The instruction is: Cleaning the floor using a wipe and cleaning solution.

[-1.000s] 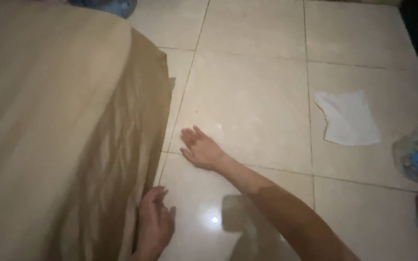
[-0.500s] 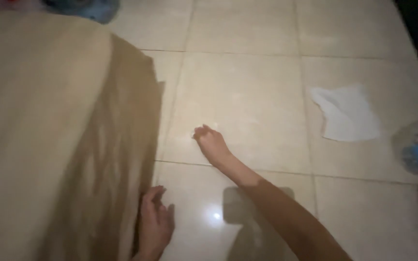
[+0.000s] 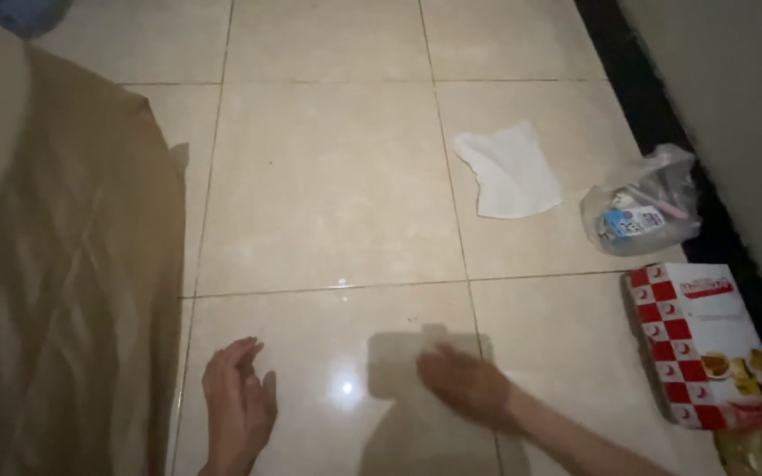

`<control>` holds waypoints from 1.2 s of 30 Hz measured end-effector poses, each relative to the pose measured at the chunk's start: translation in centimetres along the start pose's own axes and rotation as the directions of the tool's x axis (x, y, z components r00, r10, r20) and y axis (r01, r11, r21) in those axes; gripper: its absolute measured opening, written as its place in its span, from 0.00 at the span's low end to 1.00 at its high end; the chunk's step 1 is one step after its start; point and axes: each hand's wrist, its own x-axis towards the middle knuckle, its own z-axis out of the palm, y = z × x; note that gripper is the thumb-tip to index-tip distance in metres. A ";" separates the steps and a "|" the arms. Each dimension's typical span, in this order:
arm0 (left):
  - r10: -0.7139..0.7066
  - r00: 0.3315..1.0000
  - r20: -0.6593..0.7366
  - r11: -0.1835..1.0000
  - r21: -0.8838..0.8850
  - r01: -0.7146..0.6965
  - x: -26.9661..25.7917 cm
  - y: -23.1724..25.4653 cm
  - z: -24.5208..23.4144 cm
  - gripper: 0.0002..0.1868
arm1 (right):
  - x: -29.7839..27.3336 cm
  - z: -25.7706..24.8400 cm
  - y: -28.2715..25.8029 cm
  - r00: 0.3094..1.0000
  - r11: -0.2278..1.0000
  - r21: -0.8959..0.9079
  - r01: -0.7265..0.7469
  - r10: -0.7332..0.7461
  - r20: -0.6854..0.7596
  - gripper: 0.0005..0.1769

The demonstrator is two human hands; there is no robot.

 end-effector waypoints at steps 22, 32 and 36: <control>-0.200 0.980 -0.013 0.974 -0.110 0.197 2.7 0.0 2.9 0.18 | 10.0 -6.4 3.6 0.694 0.871 0.049 -0.489 0.423 -0.583 0.10; 0.098 0.977 0.188 0.995 -0.033 -0.094 4.3 5.2 8.3 0.15 | -11.0 -12.4 -9.2 -0.098 0.045 0.225 -0.973 0.808 -0.581 0.08; 0.177 0.955 0.237 0.984 -0.018 -0.178 3.9 4.9 7.0 0.15 | -10.4 -9.9 -9.3 -0.294 -0.134 0.321 -0.938 0.797 -0.528 0.13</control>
